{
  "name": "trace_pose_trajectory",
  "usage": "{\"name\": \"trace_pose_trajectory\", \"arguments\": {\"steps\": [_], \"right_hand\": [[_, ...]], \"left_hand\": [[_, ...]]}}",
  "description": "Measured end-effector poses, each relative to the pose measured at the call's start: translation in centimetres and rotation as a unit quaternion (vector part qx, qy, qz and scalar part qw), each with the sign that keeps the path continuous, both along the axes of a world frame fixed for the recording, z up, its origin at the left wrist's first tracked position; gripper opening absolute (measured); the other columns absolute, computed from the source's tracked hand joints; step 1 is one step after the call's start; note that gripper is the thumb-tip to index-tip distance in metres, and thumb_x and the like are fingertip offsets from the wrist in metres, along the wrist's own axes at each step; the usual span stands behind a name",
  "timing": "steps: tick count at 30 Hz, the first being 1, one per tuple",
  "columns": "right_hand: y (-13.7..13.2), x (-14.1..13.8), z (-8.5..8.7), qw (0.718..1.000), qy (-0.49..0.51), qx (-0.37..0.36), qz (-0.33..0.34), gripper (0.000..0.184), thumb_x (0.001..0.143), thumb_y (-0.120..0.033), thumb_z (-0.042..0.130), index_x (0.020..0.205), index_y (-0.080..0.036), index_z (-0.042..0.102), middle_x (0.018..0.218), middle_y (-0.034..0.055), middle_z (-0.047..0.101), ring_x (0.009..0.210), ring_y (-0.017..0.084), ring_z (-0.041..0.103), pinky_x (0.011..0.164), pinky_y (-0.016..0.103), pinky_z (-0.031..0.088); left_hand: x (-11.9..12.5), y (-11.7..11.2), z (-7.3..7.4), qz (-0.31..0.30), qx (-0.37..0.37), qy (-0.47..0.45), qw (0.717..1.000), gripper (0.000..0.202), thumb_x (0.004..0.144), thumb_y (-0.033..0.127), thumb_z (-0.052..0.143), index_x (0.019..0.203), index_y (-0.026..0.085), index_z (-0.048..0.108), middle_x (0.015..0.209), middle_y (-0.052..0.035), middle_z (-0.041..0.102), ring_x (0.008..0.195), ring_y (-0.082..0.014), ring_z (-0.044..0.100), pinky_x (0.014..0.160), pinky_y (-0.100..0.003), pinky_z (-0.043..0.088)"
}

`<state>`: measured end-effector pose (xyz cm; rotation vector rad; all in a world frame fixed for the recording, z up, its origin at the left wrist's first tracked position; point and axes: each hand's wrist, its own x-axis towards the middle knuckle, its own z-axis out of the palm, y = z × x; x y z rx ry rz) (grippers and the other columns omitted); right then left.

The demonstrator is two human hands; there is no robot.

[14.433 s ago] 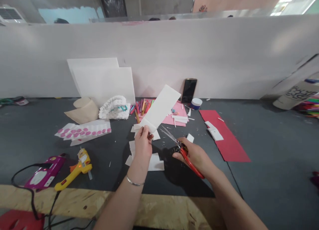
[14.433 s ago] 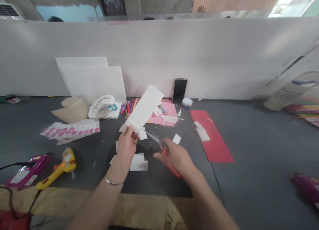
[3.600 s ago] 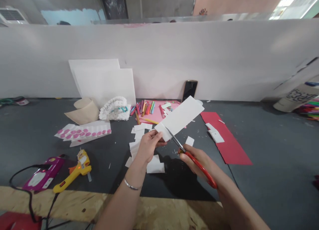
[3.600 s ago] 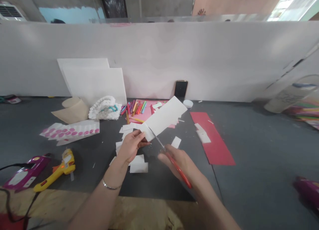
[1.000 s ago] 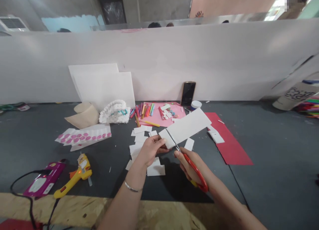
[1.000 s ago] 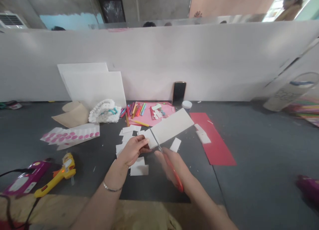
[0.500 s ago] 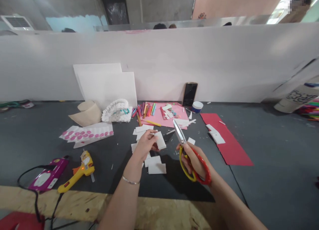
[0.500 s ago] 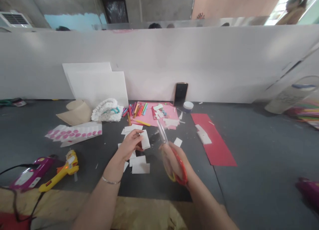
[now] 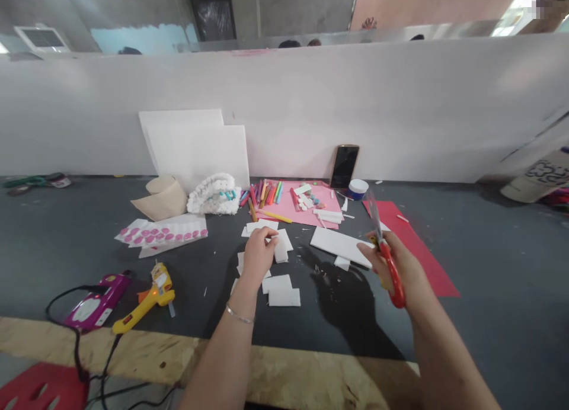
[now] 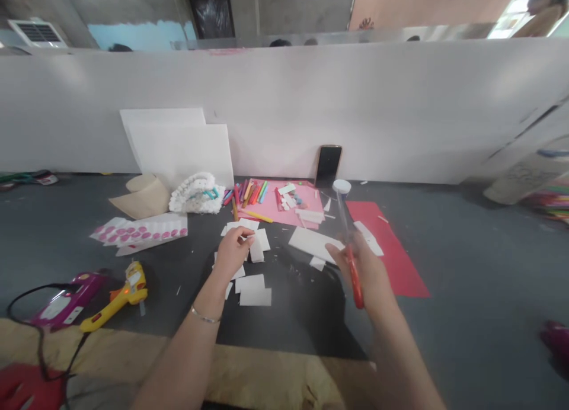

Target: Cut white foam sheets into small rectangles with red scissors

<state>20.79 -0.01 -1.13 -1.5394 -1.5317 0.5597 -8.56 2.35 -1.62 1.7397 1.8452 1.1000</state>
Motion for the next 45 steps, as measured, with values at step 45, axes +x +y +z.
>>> {"name": "trace_pose_trajectory", "arguments": {"steps": [45], "right_hand": [[2.7,0.6,-2.4,0.936,-0.257,0.147,0.192,0.034,0.078,-0.025,0.067,0.111,-0.02,0.062,0.105,0.0146,0.067,0.102,0.033,0.057,0.09,0.047,0.046]], "left_hand": [[3.1,-0.2,-0.2,-0.041,-0.143,-0.494,0.857,0.037,0.055,0.03,0.085,0.084,0.014,0.067,0.079,-0.0033,0.067,0.073,-0.0132,0.063,0.074,-0.027,0.052]]}}
